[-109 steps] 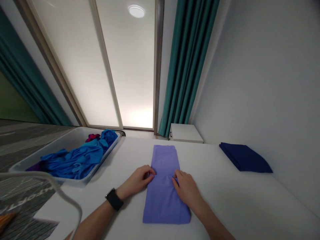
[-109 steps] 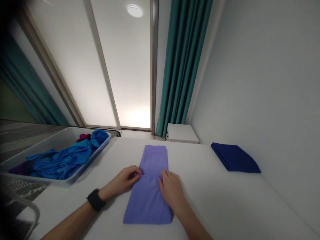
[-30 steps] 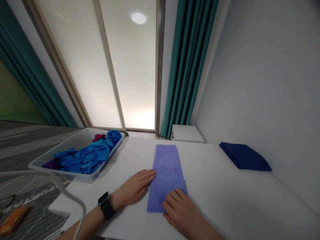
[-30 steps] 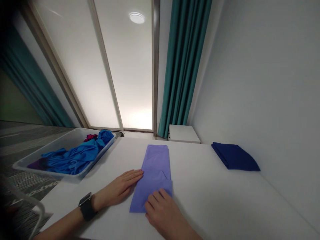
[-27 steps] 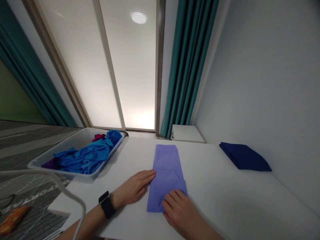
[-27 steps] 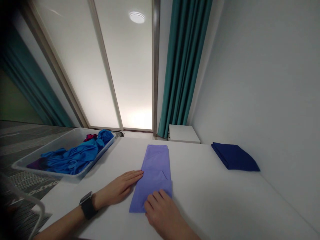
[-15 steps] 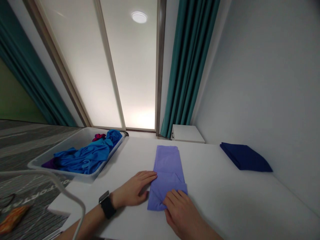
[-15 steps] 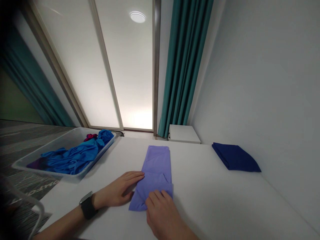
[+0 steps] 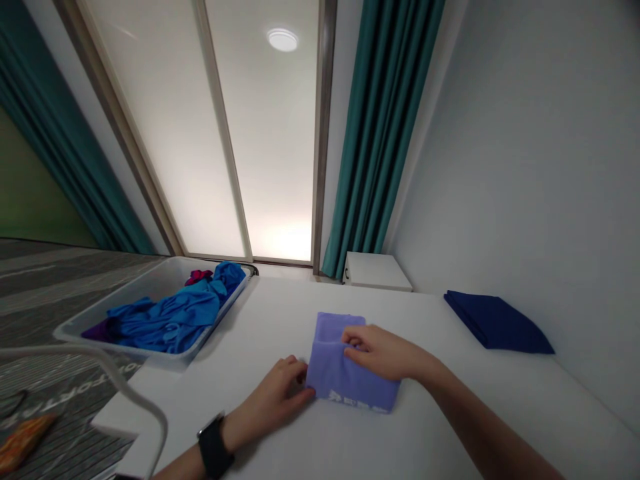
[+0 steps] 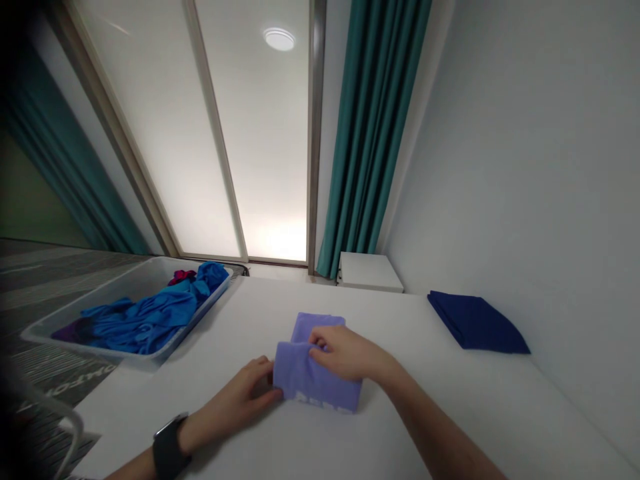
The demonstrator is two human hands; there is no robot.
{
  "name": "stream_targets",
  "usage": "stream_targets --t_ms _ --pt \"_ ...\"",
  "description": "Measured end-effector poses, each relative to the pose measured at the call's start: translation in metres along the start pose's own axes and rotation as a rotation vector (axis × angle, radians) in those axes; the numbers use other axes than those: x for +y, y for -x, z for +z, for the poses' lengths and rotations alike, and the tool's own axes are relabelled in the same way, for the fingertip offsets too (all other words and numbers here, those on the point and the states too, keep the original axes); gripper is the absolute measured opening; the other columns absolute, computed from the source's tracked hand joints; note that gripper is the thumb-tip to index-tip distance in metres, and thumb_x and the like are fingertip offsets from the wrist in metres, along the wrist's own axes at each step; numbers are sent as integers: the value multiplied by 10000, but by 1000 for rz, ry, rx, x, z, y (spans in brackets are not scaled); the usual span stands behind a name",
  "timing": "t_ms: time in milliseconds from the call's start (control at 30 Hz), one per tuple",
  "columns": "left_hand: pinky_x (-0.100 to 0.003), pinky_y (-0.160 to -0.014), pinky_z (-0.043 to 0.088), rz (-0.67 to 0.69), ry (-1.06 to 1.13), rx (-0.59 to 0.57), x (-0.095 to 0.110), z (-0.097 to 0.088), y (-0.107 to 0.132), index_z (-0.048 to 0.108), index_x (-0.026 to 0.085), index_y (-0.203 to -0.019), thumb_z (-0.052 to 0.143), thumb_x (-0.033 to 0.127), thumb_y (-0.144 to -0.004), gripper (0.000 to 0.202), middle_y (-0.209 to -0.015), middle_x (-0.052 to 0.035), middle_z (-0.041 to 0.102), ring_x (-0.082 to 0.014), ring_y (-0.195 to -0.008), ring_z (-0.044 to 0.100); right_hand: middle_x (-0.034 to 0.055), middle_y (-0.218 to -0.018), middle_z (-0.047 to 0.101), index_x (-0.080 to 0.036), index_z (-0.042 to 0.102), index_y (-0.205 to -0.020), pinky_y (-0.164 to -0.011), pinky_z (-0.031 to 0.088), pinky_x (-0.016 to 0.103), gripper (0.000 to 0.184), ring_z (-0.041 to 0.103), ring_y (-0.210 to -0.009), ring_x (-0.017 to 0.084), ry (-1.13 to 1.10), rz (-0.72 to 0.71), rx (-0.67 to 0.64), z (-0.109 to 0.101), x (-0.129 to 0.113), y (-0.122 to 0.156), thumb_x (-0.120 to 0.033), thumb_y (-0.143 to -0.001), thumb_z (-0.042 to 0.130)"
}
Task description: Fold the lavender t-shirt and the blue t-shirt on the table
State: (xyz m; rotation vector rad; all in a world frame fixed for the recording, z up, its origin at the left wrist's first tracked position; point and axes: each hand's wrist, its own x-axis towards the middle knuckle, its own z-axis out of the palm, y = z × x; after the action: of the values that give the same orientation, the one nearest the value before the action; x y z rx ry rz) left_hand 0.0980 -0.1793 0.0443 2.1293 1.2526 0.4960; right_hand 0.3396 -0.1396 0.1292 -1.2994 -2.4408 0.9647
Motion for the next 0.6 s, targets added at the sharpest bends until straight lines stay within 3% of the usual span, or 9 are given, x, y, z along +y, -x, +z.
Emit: stream_targets --t_ms 133,300,433,533,600 --pt "-263 -659 428 -132 297 -2 -8 7 -13 547 179 -1114 533 308 -859 286 -789 -1 656 -160 -710 578 42 -855 720 -143 669 -956 -599 425 230 213 620 -722 155 -36 105 -138 -17 37 -53 -220 -854 499" --pt "-256 -595 391 -216 343 73 -18 17 -28 408 166 -1300 523 335 -854 490 -728 14 647 -149 -636 563 35 -858 734 -134 721 -921 -625 431 225 224 625 -739 151 160 181 -180 -5 68 -97 -200 -840 523" --pt "-249 -573 367 -217 260 98 -18 20 -30 410 172 -1309 543 344 -846 511 -700 22 636 -146 -614 542 76 -955 733 -144 714 -961 -716 440 257 238 645 -842 185 231 202 -108 13 70 -99 -232 -875 510" --pt "-247 -574 365 -212 214 100 -16 21 -28 421 169 -1306 568 316 -828 521 -688 25 633 -148 -614 543 140 -1076 699 -153 676 -1045 -794 432 318 280 637 -969 245 345 233 7 25 64 -87 -309 -926 476" --pt "-246 -578 370 -220 200 73 -15 23 -22 413 167 -1318 581 302 -814 548 -677 28 634 -151 -613 549 136 -1077 697 -171 658 -1054 -803 431 324 281 639 -987 252 427 214 42 32 60 -77 -340 -948 461"
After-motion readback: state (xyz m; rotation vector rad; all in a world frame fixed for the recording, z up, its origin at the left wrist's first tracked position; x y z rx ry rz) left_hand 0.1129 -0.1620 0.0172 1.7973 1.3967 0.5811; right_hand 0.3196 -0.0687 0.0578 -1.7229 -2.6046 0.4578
